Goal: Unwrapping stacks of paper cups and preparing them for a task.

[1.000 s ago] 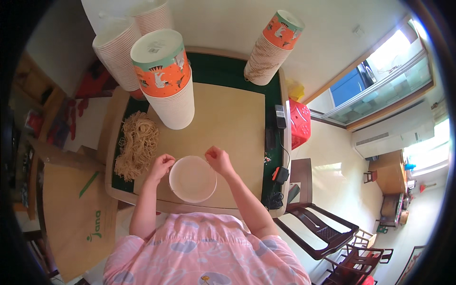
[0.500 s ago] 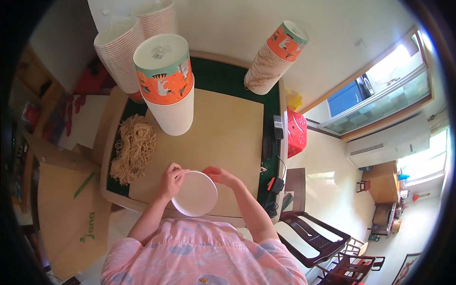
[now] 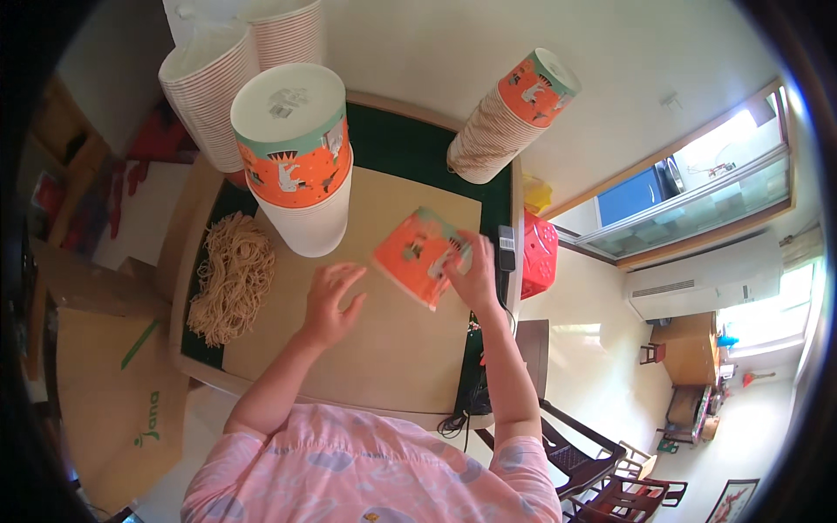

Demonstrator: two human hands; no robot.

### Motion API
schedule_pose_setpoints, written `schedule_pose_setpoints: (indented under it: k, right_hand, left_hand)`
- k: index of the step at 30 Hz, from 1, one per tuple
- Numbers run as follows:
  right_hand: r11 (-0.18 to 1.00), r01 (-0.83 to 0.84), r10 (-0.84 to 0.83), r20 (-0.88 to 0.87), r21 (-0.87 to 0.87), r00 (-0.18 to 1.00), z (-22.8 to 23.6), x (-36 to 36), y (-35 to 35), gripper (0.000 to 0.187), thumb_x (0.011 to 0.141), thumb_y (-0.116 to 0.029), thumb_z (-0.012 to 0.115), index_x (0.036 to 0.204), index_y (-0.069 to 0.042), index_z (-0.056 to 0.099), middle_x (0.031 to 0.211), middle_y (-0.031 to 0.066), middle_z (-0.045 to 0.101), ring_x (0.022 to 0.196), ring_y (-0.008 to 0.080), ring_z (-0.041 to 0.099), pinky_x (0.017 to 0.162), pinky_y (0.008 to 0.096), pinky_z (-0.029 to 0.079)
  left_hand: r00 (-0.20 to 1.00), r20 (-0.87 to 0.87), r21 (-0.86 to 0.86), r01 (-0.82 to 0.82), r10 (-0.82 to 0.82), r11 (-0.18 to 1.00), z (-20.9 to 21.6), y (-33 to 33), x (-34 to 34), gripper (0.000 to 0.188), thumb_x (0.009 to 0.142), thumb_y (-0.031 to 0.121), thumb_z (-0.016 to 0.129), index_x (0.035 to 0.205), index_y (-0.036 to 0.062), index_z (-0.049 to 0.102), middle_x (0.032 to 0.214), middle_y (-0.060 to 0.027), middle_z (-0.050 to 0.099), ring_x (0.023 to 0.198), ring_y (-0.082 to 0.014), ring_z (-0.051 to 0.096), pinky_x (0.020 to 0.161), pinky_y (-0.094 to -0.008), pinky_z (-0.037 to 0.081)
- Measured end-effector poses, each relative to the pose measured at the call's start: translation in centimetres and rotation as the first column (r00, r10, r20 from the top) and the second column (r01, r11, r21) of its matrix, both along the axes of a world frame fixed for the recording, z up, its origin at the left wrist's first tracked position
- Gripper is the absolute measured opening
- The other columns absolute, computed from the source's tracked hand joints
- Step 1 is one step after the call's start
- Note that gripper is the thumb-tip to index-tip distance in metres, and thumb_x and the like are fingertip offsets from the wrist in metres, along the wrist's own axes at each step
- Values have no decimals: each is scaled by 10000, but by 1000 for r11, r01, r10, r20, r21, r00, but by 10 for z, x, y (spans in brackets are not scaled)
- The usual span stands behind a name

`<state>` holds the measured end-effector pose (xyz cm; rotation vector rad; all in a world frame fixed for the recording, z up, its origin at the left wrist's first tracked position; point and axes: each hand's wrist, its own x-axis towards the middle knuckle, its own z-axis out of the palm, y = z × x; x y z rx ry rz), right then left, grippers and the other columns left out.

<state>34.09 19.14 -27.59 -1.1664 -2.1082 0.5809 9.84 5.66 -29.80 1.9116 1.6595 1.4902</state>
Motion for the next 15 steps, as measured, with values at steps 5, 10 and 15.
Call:
schedule_pose_setpoints:
  k: [5, 10, 15]
  right_hand:
    - [794, 121, -271, 170, 595, 948, -19, -19, 34, 406, 674, -44, 614, 1067, -112, 533, 1113, 101, 483, 1090, 302, 438, 975, 471, 324]
    - [765, 76, -298, 247, 639, 922, -73, -19, 50, 382, 685, -45, 636, 1046, -136, 547, 1119, 62, 465, 1117, 269, 430, 1025, 523, 275]
    - [788, 77, -315, 292, 611, 903, -99, -20, 41, 402, 695, -62, 647, 1071, -147, 534, 1133, 59, 454, 1124, 270, 424, 1032, 540, 257]
  left_hand:
    - [988, 87, -32, -126, 129, 991, -32, -6, -16, 323, 731, 19, 639, 1044, 95, 608, 979, -105, 568, 953, -285, 543, 799, -382, 456]
    - [980, 125, -159, -136, 156, 978, -46, -15, -30, 215, 735, -3, 622, 940, 61, 607, 925, -105, 573, 888, -277, 568, 757, -356, 473]
    - [972, 155, -225, -138, 175, 964, -61, -17, -46, 206, 739, -6, 619, 932, 66, 609, 916, -101, 570, 879, -267, 573, 747, -347, 476]
